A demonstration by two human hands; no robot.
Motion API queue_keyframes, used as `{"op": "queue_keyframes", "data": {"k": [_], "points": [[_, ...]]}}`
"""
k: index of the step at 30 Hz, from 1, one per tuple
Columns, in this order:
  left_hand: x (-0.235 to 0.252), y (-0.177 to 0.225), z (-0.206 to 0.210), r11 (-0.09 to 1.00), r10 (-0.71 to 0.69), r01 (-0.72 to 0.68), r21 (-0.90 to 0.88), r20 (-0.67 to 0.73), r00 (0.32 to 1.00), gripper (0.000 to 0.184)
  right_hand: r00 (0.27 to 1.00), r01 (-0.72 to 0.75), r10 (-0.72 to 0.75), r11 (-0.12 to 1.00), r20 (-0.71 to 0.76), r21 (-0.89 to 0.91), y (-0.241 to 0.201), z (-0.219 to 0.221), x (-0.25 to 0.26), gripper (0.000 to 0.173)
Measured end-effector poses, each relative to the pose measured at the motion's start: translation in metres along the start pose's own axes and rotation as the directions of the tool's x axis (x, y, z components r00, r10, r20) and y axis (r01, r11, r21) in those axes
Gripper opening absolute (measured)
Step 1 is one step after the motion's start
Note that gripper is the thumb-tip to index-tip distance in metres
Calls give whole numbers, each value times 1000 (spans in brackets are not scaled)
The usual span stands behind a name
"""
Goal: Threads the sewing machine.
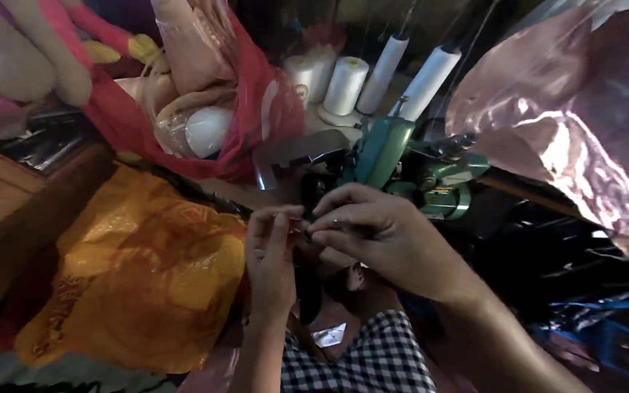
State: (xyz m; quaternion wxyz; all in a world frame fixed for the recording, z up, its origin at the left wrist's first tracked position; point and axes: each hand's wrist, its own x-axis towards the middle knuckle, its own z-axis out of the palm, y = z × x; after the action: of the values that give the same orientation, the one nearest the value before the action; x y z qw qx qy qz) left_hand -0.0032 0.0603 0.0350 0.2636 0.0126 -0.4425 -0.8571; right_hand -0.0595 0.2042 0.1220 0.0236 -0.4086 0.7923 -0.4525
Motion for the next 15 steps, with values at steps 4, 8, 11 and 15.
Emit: {"op": "queue_keyframes", "data": {"k": [4,8,11,15], "points": [[1,-12,17,995,-49,65,-73,204,978,17,998,69,-66,981,22,-181,-12,-29,12,11],[4,-13,27,998,-18,6,59,198,980,13,998,56,-59,952,-2,-300,-15,-49,22,11],[3,-13,27,979,48,-87,185,208,977,10,997,63,-71,945,-13,-321,-8,-54,25,13],[3,-13,16,910,154,-204,360,162,975,17,997,80,-81,934,12,-347,-2,-51,25,14]]}}
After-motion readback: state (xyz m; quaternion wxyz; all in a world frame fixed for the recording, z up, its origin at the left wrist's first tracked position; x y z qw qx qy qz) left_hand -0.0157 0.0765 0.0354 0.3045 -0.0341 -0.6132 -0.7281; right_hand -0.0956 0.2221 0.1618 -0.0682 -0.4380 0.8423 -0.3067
